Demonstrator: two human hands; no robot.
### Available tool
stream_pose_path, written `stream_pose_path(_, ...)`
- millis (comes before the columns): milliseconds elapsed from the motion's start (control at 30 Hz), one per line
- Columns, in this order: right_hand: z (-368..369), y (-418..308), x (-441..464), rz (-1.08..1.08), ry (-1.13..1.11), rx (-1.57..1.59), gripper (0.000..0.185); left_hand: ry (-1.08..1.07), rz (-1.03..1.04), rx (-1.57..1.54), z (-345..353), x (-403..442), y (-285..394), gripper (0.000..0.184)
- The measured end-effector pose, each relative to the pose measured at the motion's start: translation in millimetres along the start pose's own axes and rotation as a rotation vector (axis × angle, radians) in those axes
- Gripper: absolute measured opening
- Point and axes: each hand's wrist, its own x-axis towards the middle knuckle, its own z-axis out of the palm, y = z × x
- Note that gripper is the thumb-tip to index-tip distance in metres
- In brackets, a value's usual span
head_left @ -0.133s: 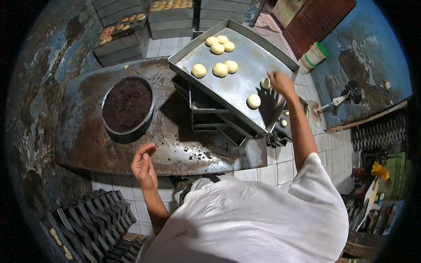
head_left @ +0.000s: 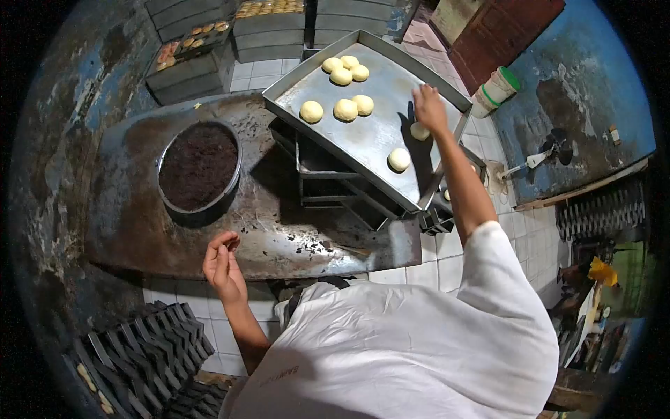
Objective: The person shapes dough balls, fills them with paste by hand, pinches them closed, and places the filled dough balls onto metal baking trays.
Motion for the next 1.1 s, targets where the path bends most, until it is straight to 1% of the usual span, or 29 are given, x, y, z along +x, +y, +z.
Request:
stream_pose_path(33, 6.2, 12.2, 2.8, -0.15, 0.247, -0.093, 0.065, 0.015, 0.011, -0.041, 5.4, -10.5, -5.7, 0.022)
stream_pose_path(67, 10.5, -0.2, -24.2, -0.046, 0.052, -0.176, 0.068, 0.037, 0.007, -0.042, 4.8, -17.5, -3.5, 0.022)
stream_pose_path(133, -3.0, -12.4, -22.8, -0.074, 0.018, -0.156, 0.07, 0.01, 0.071, -0.014, 0.1, -19.6, -0.7, 0.021)
stream_pose_path(167, -2.8, -10.9, -28.7, -0.073, -0.03, -0.136, 0.072, 0.027, 0.064, -0.006, -6.2, -27.6, 2.8, 0.021)
stream_pose_path(200, -3.8, -7.6, -25.9, -0.047, -0.055, -0.119, 0.072, 0.087, 0.058, -0.009, -9.7, -33.4, 1.8, 0.021)
stream_pose_path(233, -5.6, -8.1, -19.9, -0.068, -0.051, -0.125, 0.072, 0.147, 0.062, -0.017, -13.0, -34.8, 0.3, 0.02)
stream_pose_path(300, -7.5, -26.1, -25.8, -0.131, 0.157, -0.3, 0.069, 0.223, 0.074, -0.018, -24.7, -38.9, 3.3, 0.02)
stream_pose_path(333, -18.7, -38.0, -27.0, -0.296, 0.33, -0.244, 0.063, 0.257, 0.074, -0.033, -28.5, -42.7, 2.6, 0.02)
stream_pose_path(367, -26.6, -56.9, -21.5, -0.311, 0.324, -0.244, 0.063, 0.284, 0.068, -0.046, -31.1, -47.1, 1.3, 0.02)
stream_pose_path(433, -31.2, -83.2, -13.0, -0.606, 0.07, 0.052, 0.054, 0.299, 0.063, -0.08, -32.7, -44.7, -5.6, 0.019)
stream_pose_path(500, -18.0, -131.7, -35.2, -0.801, 0.164, -0.18, 0.035, 0.299, 0.061, -0.117, -24.6, -34.4, -6.0, 0.019)
stream_pose_path(567, 13.8, -150.0, -38.7, -0.837, 0.172, -0.408, 0.027, 0.196, 0.093, -0.1, -5.8, -23.2, -5.6, 0.018)
stream_pose_path(600, 18.5, -154.8, -38.8, -0.812, 0.215, -0.442, 0.018, 0.169, 0.091, -0.121, 3.1, -17.9, -8.5, 0.017)
stream_pose_path(633, 15.7, -154.8, -36.4, -0.822, 0.217, -0.437, 0.018, 0.177, 0.099, -0.118, 11.8, -13.1, -9.3, 0.017)
stream_pose_path(700, -6.6, -159.6, -37.0, -0.59, -0.059, -0.358, 0.016, 0.085, 0.146, -0.031, 30.0, -6.7, -7.7, 0.016)
stream_pose_path(733, -14.7, -154.2, -37.6, -0.621, -0.012, -0.15, 0.015, 0.097, 0.159, -0.025, 39.9, -4.1, -6.1, 0.016)
stream_pose_path(767, -43.5, -162.6, -52.8, -0.598, -0.016, -0.134, 0.019, 0.047, 0.11, -0.036, 52.4, -1.4, -4.4, 0.015)
stream_pose_path(800, -61.3, -161.1, -61.0, -0.584, -0.004, 0.019, 0.02, -0.004, 0.055, -0.048, 66.4, 1.7, -3.4, 0.015)
stream_pose_path(833, -75.3, -157.8, -70.6, -0.559, 0.003, 0.171, 0.022, -0.055, 0.057, 0.012, 80.6, 7.9, -2.3, 0.015)
stream_pose_path(867, -91.9, -161.1, -84.1, -0.504, -0.1, 0.431, 0.022, -0.112, 0.055, 0.073, 96.8, 16.2, -0.5, 0.016)
stream_pose_path(900, -110.9, -162.8, -97.2, -0.44, -0.197, 0.681, 0.024, -0.144, 0.062, 0.043, 120.9, 23.5, -1.6, 0.016)
stream_pose_path(933, -120.7, -169.2, -114.1, -0.46, -0.297, 0.948, 0.029, -0.155, 0.067, 0.045, 142.0, 33.2, -2.3, 0.019)
stream_pose_path(967, -127.0, -175.1, -133.4, -0.448, -0.292, 0.963, 0.029, -0.209, 0.077, 0.022, 160.8, 40.0, -0.8, 0.027)
stream_pose_path(1000, -131.7, -181.1, -152.0, -0.373, -0.431, 1.147, 0.03, -0.248, 0.075, 0.002, 177.4, 45.2, -1.5, 0.032)
stream_pose_path(1033, -130.4, -184.4, -166.2, -0.292, -0.573, 1.33, 0.03, -0.27, 0.044, -0.061, 192.8, 47.4, 0.0, 0.029)
stream_pose_path(1067, -119.9, -182.6, -174.4, -0.289, -0.615, 1.383, 0.032, -0.297, -0.002, -0.113, 199.9, 48.5, 0.9, 0.027)
stream_pose_path(1100, -122.3, -190.1, -193.1, -0.191, -0.64, 1.478, 0.039, -0.319, -0.05, -0.165, 204.1, 48.3, -1.0, 0.026)
